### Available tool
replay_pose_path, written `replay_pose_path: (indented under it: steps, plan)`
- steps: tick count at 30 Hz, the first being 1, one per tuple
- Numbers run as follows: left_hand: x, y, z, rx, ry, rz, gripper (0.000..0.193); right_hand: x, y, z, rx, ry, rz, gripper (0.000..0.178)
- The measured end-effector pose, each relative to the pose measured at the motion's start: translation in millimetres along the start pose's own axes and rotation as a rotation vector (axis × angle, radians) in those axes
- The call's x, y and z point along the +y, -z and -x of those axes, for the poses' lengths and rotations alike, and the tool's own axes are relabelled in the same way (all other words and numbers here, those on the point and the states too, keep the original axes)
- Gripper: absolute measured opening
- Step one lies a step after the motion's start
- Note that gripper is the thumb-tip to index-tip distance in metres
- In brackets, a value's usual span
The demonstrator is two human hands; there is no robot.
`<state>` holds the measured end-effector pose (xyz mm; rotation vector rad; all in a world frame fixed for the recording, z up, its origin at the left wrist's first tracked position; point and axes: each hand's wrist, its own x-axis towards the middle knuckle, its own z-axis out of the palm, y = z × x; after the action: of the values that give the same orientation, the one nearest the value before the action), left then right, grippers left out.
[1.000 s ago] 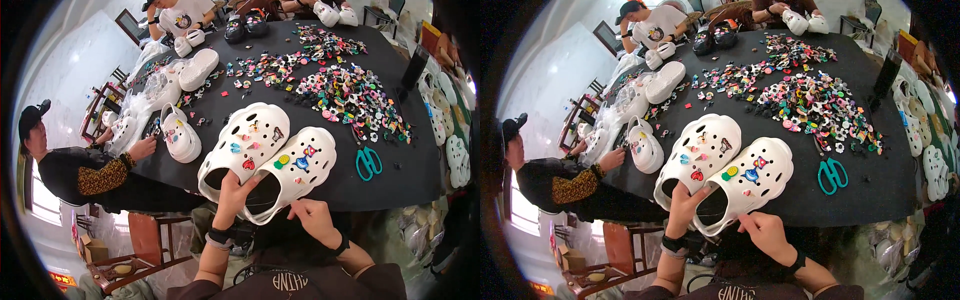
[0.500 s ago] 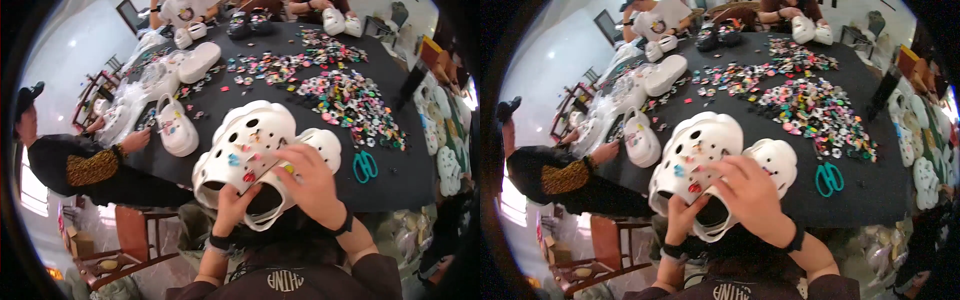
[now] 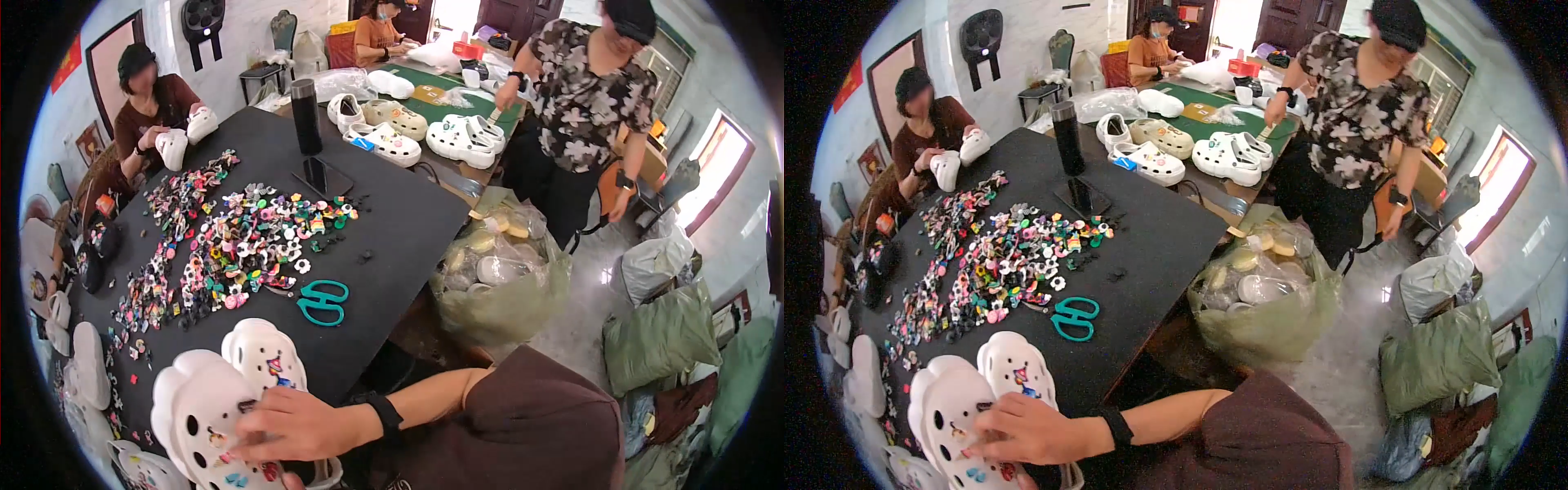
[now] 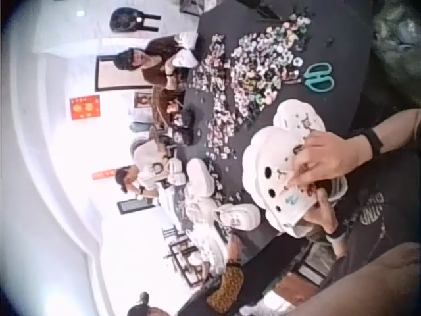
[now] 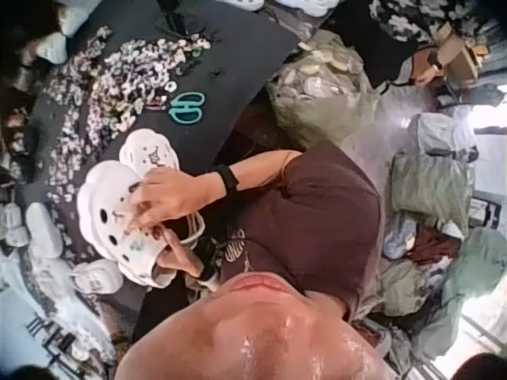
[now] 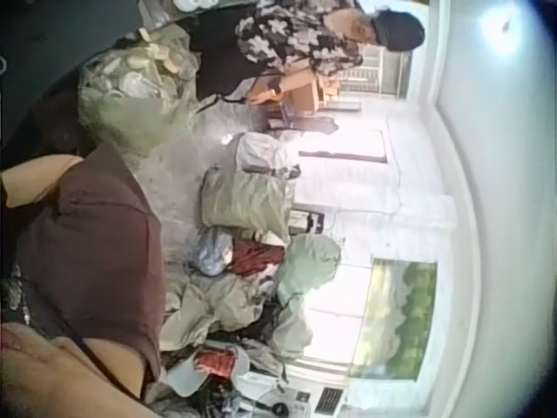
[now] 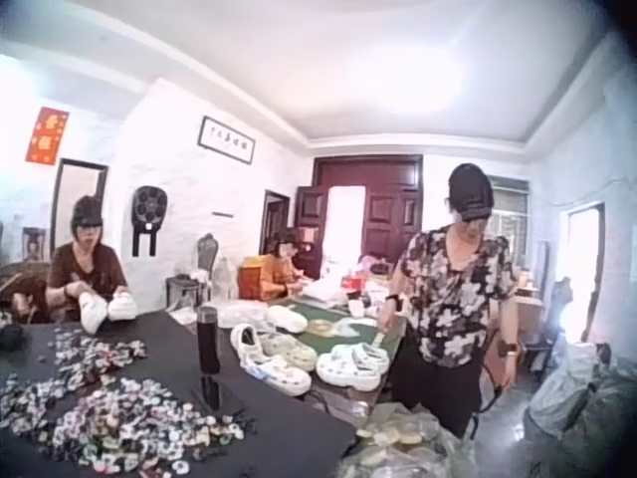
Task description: Apply decorative charms and pins to foam clogs.
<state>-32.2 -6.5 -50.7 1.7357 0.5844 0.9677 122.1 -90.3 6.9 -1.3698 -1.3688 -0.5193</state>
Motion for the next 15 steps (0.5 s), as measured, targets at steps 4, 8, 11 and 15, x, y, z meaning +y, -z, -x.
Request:
replay_pose_path:
  steps: [4,8,11,15]
  plan:
    - [3.7,9.2,9.8,0.058,0.369,0.397,0.035,-0.9,-6.4,17.3,0.024,-0.008,0.084,0.035]
    - [11.9,1.7,-1.7,0.066,0.329,0.269,0.045,1.7,-17.7,21.0,-0.033,-0.027,0.115,0.035]
    - [27.9,-9.6,-2.4,0.019,0.332,0.35,0.031,0.3,-21.5,18.2,-0.084,-0.054,0.111,0.041]
    - [37.8,-8.3,-14.3,0.0,0.258,0.267,0.029,3.5,-27.7,18.8,-0.127,-0.116,-0.022,0.032]
